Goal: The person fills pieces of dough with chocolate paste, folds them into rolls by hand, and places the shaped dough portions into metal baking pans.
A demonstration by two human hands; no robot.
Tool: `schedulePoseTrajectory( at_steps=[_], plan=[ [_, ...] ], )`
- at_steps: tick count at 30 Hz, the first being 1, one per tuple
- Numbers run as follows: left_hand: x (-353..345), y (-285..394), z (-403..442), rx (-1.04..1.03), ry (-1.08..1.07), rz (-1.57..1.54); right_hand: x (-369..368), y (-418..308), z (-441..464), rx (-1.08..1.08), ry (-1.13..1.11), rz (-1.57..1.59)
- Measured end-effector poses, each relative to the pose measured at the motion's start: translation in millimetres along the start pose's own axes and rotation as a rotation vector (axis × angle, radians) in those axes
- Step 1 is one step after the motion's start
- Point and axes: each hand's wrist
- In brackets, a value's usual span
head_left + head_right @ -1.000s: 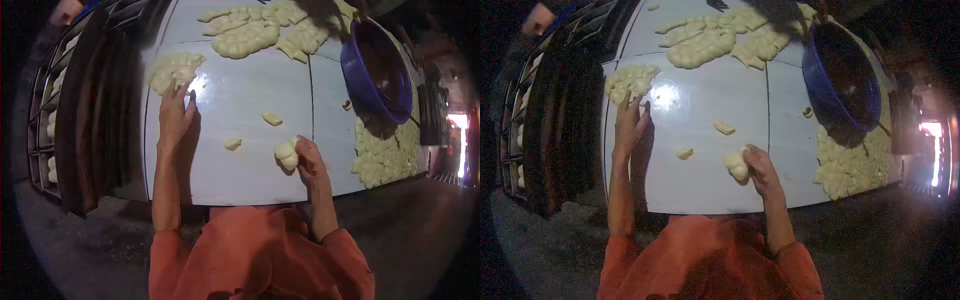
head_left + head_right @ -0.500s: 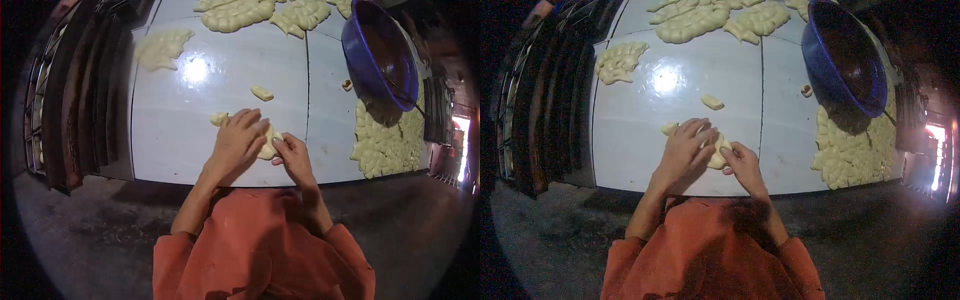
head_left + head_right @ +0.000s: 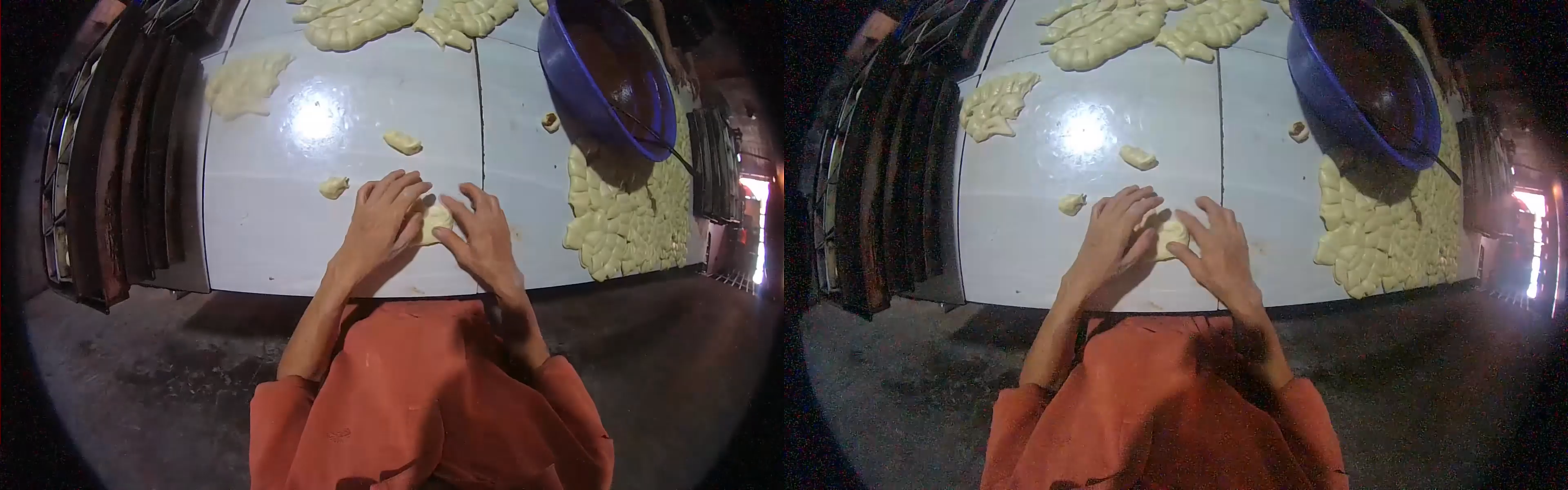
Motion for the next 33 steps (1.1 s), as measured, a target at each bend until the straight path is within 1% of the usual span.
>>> schedulePoseTrajectory(
  at_steps=[1, 2, 3, 4, 5, 6, 7, 8, 10, 11, 12, 14, 15, 18, 19, 20, 21, 22, 23, 24, 26, 27, 28, 29, 30, 31, 32, 33],
  plan=[
    [-3, 1, 2, -0.005, -0.015, 0.014, 0, 1, 3, 0.001, 0.003, 0.003],
    [-5, 2, 2, -0.002, -0.016, 0.018, -1, 2, 5, 0.065, 0.015, 0.005],
    [-7, 3, 3, -0.049, 0.002, 0.1, -1, 2, 6, 0.13, 0.027, 0.006],
    [-7, 4, 4, -0.096, 0.021, 0.183, -3, 3, 6, 0.134, 0.026, 0.009],
    [-5, 5, 6, -0.082, -0.032, 0.173, -5, 4, 6, 0.014, -0.057, 0.219],
    [-2, 5, 5, -0.078, -0.031, 0.175, -6, 4, 5, -0.108, -0.142, 0.428],
    [1, 5, 4, -0.067, -0.057, 0.156, -2, 0, 5, -0.271, -0.204, 0.634],
    [3, 5, 4, -0.056, -0.082, 0.136, 0, -2, 5, -0.268, -0.207, 0.635],
    [3, 2, 4, -0.044, -0.05, 0.097, 6, -10, 8, -0.38, -0.144, 0.816],
    [3, 2, 4, -0.049, -0.048, 0.077, 12, -16, 10, -0.324, -0.136, 0.741],
    [2, 1, 4, -0.056, -0.046, 0.058, 12, -18, 13, -0.323, -0.134, 0.742],
    [-1, -1, 4, -0.071, -0.022, 0.051, 11, -19, 18, -0.284, -0.226, 0.582],
    [-2, -1, 4, -0.062, -0.006, 0.052, 4, -14, 20, -0.154, -0.17, 0.521],
    [-4, -6, 3, -0.091, 0.053, 0.05, -1, -7, 20, -0.173, -0.218, 0.496],
    [-3, -6, 2, -0.076, 0.031, 0.062, 4, -7, 19, -0.279, -0.288, 0.584],
    [-2, -5, 1, -0.061, 0.009, 0.073, 4, -3, 15, -0.279, -0.292, 0.584],
    [2, -2, 2, -0.036, -0.036, 0.076, 2, 4, 9, -0.385, -0.29, 0.877],
    [3, -2, 1, -0.034, -0.034, 0.074, 1, 13, 3, -0.491, -0.283, 1.17],
    [3, -2, 0, -0.018, -0.015, 0.071, 2, 21, -3, -0.494, -0.267, 1.243],
    [3, -2, 0, -0.004, 0.005, 0.069, 4, 26, -8, -0.495, -0.268, 1.241],
    [1, -2, -2, 0.032, 0.013, 0.068, 6, 31, -16, -0.547, -0.118, 1.344],
    [0, -4, -1, 0.029, 0.021, 0.071, 4, 32, -19, -0.55, -0.095, 1.367],
    [-1, -6, -2, 0.024, 0.027, 0.074, 10, 23, -18, -0.557, -0.087, 1.367],
    [-3, -11, -4, 0.04, -0.04, 0.061, 18, 9, -16, -0.555, -0.148, 1.259],
    [0, -6, -3, 0.033, -0.047, 0.058, 22, 2, -16, -0.553, -0.209, 1.152],
    [8, 3, -2, 0.034, -0.042, -0.001, 19, 7, -16, -0.395, -0.247, 0.75],
    [11, 9, -1, 0.037, -0.037, -0.059, 19, 8, -16, -0.402, -0.241, 0.752],
    [10, 10, 1, 0.0, -0.081, -0.024, 19, 6, -13, -0.296, -0.226, 0.554]
  ],
)
Point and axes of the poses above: each hand's wrist, its own z-axis towards the middle knuckle, its own x-axis out of the back of the hand, y = z × x, and after that the axes turned 6 degrees about -y, right-handed
